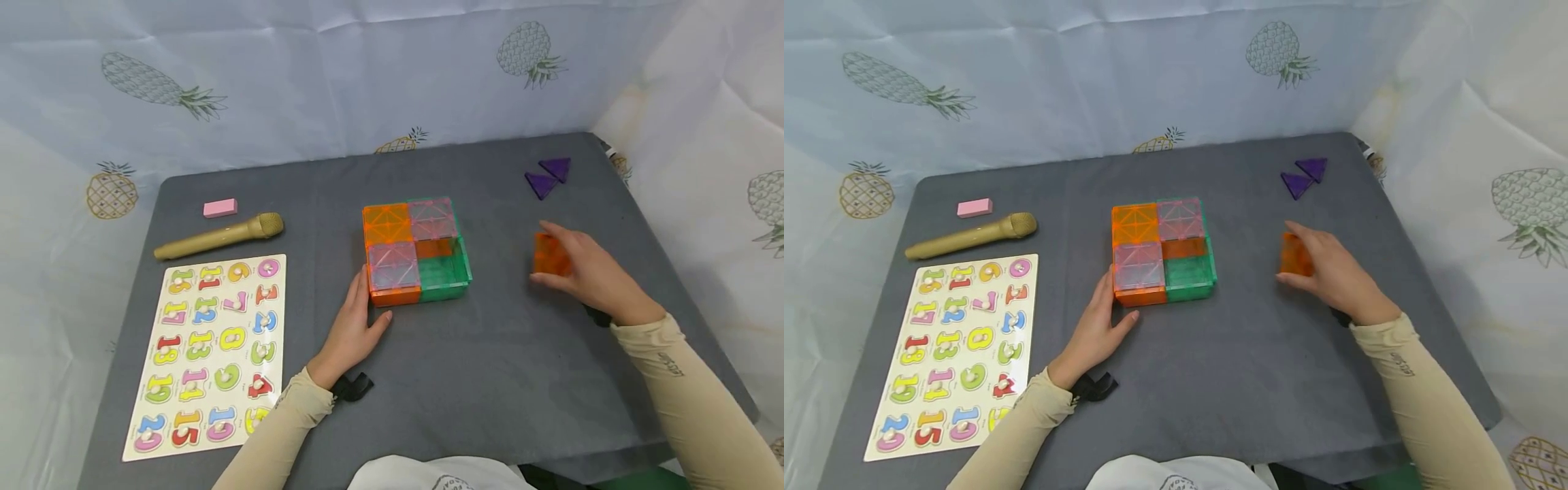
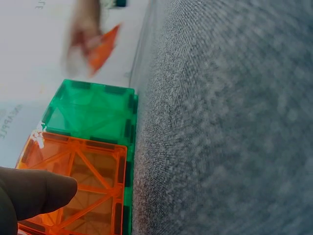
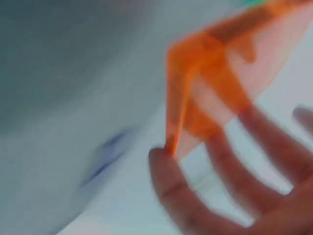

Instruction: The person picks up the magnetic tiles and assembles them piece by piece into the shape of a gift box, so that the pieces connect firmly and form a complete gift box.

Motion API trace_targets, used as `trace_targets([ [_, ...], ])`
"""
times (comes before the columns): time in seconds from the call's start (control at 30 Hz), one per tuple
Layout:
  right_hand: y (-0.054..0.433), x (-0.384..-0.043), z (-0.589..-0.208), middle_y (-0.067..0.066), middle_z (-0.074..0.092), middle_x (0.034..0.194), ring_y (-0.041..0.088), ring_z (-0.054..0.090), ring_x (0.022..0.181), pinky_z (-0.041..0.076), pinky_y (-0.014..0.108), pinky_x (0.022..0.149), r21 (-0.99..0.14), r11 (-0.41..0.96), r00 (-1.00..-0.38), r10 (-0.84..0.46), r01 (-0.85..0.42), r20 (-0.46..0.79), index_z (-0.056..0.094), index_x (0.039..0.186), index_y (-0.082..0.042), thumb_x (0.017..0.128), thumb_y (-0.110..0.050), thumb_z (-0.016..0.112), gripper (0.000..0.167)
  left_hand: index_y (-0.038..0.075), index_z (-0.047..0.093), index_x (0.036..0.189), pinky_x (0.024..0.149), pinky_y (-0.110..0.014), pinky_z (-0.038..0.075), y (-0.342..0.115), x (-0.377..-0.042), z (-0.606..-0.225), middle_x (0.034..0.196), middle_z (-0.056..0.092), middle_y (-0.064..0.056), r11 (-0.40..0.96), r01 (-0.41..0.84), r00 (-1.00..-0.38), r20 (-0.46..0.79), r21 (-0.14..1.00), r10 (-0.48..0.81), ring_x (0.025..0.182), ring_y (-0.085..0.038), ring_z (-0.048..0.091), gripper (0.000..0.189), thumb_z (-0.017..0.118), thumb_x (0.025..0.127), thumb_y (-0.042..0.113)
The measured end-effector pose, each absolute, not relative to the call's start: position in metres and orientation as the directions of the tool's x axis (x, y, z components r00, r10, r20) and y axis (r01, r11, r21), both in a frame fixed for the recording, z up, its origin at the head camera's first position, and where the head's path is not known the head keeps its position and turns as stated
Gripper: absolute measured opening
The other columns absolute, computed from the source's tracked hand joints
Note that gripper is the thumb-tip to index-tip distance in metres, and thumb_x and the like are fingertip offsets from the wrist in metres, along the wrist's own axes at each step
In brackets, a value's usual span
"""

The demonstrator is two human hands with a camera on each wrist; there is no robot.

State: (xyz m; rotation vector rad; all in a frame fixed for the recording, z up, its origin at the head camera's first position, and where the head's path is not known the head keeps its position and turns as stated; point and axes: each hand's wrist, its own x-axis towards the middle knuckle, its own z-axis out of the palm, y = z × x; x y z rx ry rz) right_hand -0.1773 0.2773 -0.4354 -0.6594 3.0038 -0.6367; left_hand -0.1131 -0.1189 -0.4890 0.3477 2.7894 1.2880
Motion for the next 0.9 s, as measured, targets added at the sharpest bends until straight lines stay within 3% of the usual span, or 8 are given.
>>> trace_targets([
  [0.2,0.17,-0.183,-0.402,0.012,0.052,0.137,0.034,0.045,0.125,0.045,0.054,0.094,-0.379,0.723,-0.812,-0.56,-0.577,0.168,0.032,0.15,-0.016,0.078,-0.04,0.078,0.089,0.005,0.003,0.155,0.112,-0.046,0.033,-0.118,-0.113,-0.491,0.16,0.015,-0.011,0.63,0.187,-0.973,0.053,0.754,0.224,0.141,-0.029,0.032,0.089,0.064,0.092,0.02],
  [0.4,0.12,-0.183,-0.4,0.007,0.053,0.139,0.033,0.048,0.124,0.045,0.06,0.091,-0.264,0.708,-0.753,-0.643,-0.655,0.14,0.034,0.149,-0.017,0.079,-0.049,0.075,0.087,0.006,0.003,0.155,0.113,-0.046,0.032,-0.118,-0.112,-0.491,0.159,0.016,-0.013,0.635,0.196,-0.972,0.061,0.747,0.228,0.142,-0.029,0.031,0.089,0.064,0.092,0.02],
  [0.7,0.117,-0.187,-0.411,0.008,0.058,0.131,0.031,0.052,0.116,0.044,0.053,0.091,-0.249,0.682,-0.725,-0.655,-0.688,0.211,0.045,0.143,-0.015,0.086,-0.043,0.069,0.068,0.005,0.004,0.155,0.112,-0.047,0.032,-0.119,-0.113,-0.489,0.16,0.016,-0.012,0.633,0.205,-0.971,0.077,0.746,0.224,0.142,-0.03,0.031,0.089,0.064,0.092,0.018],
  [0.8,0.131,-0.195,-0.411,0.012,0.057,0.131,0.033,0.051,0.119,0.042,0.055,0.095,-0.279,0.699,-0.753,-0.622,-0.658,0.216,0.048,0.14,-0.013,0.087,-0.043,0.068,0.064,0.003,0.005,0.154,0.111,-0.048,0.034,-0.119,-0.113,-0.49,0.159,0.017,-0.014,0.638,0.216,-0.97,0.087,0.739,0.227,0.141,-0.031,0.033,0.088,0.065,0.092,0.018],
  [0.9,0.156,-0.216,-0.412,0.017,0.056,0.132,0.038,0.048,0.123,0.039,0.058,0.099,-0.327,0.756,-0.823,-0.541,-0.567,0.176,0.052,0.137,-0.007,0.091,-0.039,0.065,0.057,0.002,0.005,0.154,0.11,-0.048,0.035,-0.119,-0.112,-0.49,0.159,0.016,-0.014,0.639,0.221,-0.968,0.089,0.737,0.233,0.141,-0.032,0.033,0.088,0.064,0.092,0.019],
])
